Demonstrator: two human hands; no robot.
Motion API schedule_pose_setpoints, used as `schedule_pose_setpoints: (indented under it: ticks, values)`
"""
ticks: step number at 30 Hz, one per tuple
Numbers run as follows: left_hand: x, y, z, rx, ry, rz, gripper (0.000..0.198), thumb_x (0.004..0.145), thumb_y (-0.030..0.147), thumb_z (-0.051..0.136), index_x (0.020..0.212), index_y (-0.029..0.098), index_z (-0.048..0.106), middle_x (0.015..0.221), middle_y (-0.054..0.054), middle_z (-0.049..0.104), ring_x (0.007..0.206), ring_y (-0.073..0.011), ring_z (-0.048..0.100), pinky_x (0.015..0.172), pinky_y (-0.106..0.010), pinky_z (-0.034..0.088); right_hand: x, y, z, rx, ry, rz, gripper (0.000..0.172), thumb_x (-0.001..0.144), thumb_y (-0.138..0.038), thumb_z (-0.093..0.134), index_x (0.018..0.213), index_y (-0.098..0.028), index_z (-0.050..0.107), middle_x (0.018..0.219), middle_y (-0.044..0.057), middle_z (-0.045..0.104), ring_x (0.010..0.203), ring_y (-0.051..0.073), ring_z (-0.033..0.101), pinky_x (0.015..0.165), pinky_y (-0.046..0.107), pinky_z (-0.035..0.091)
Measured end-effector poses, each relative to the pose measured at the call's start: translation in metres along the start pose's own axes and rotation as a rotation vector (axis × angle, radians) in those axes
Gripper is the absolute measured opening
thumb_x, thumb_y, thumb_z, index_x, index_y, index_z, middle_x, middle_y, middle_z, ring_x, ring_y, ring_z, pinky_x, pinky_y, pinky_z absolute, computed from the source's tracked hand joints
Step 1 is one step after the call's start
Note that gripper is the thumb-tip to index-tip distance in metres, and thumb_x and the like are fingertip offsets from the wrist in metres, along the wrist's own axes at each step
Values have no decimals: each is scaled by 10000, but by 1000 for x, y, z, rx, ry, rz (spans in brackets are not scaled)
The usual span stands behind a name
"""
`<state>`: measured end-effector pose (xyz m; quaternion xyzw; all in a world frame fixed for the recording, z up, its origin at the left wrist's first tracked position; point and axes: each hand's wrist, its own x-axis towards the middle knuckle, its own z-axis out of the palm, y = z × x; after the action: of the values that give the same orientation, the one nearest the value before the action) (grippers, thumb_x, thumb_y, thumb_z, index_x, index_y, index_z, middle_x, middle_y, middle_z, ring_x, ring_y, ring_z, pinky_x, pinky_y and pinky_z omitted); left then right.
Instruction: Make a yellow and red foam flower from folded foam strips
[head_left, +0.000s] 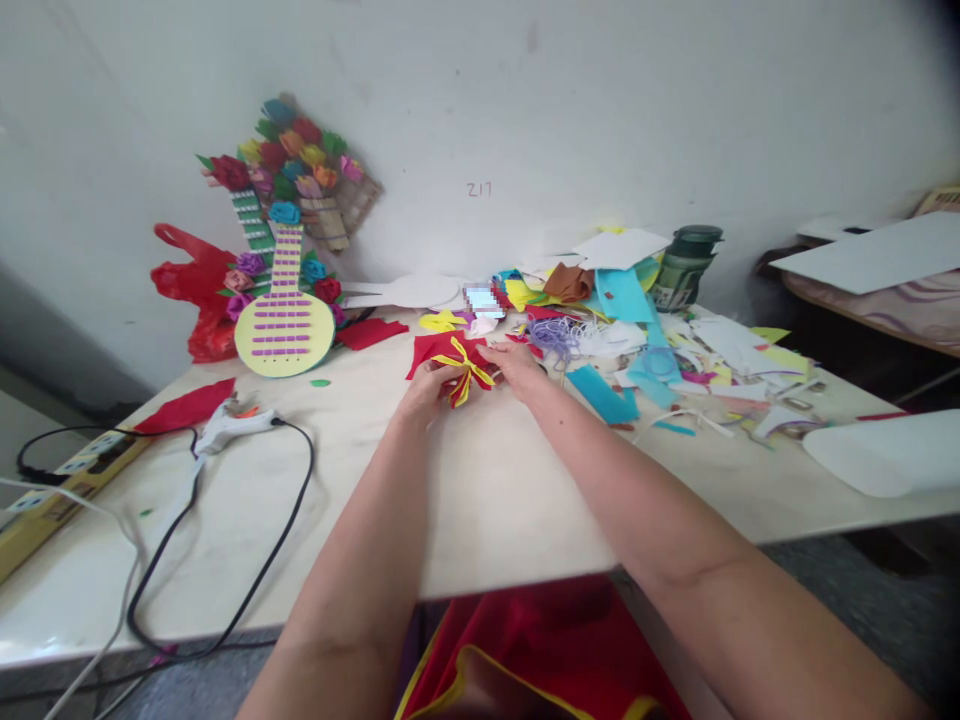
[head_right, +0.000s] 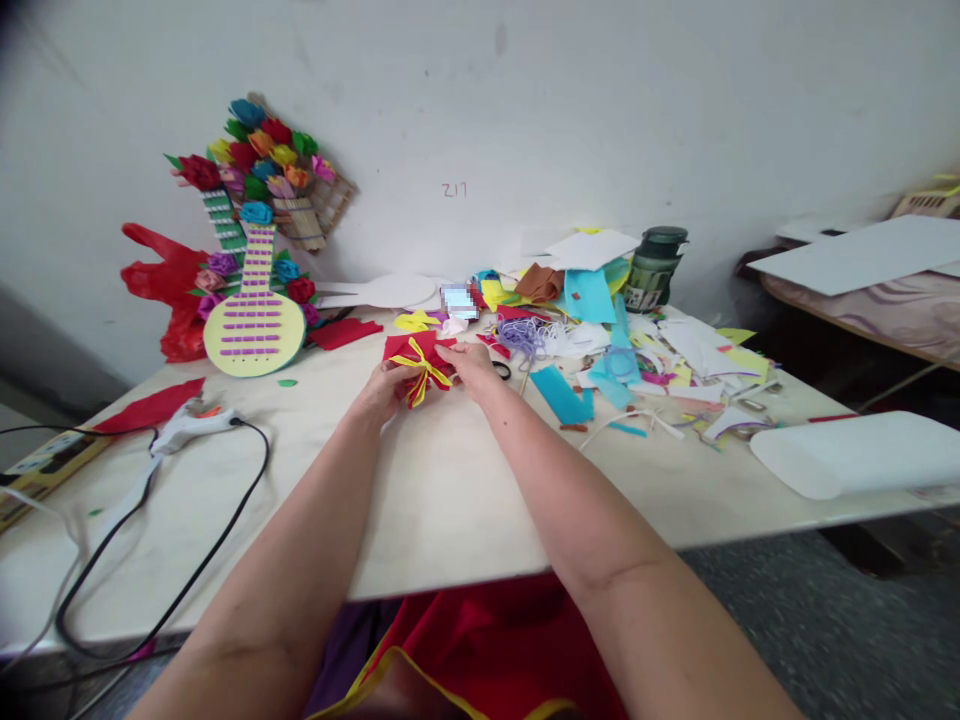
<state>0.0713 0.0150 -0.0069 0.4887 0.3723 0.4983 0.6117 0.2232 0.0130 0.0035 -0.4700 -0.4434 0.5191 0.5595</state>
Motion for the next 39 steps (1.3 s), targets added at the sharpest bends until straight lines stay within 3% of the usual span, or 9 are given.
schedule_pose_setpoints:
  ticks: [12, 17, 22, 25, 31, 39]
  values:
    - [0, 4, 1, -89, 112, -5, 217, 487, 189, 691, 669, 120, 596, 594, -15, 616, 518, -137, 571, 514, -274, 497, 4, 1, -4, -51, 100, -24, 199, 662, -321, 666, 579, -163, 578, 505, -2, 587, 434, 101, 477, 396, 220, 343]
    - [0, 5, 2, -68, 198, -50, 237, 474, 185, 704, 676, 114, 605, 587, -21, 620, 516, -139, 574, 485, -250, 471, 5, -4, -8, -155, 166, -194, 190, 681, -354, 605, 642, -168, 608, 615, -1, 625, 529, 102, 506, 478, 212, 375]
    - [3, 2, 1, -42, 225, -13, 227, 477, 184, 709, 672, 116, 615, 600, -23, 631, 527, -127, 570, 484, -225, 444, -2, -8, -6, -362, 10, -434, 337, 716, -494, 549, 654, -175, 638, 668, -2, 637, 651, 121, 537, 627, 226, 402]
    - [4, 0, 1, -22, 217, 16, 207, 480, 188, 705, 648, 118, 607, 579, -16, 619, 514, -117, 559, 491, -222, 437, -6, -7, 0, -552, -61, -489, 300, 690, -476, 593, 659, -181, 641, 676, -3, 634, 656, 126, 534, 642, 238, 395]
    - [3, 1, 3, 26, 219, 7, 258, 479, 208, 689, 709, 121, 613, 620, -20, 637, 530, -129, 582, 499, -231, 443, -4, -3, 8, -732, 66, -413, 88, 670, -271, 585, 658, -203, 639, 663, -7, 636, 630, 134, 527, 622, 250, 386]
    - [2, 4, 4, 50, 233, 2, 208, 492, 224, 653, 668, 137, 582, 530, -2, 586, 424, -112, 512, 390, -215, 376, 9, 8, 5, -482, 85, -248, 33, 600, -213, 606, 608, -183, 617, 627, -17, 619, 616, 132, 545, 608, 248, 413]
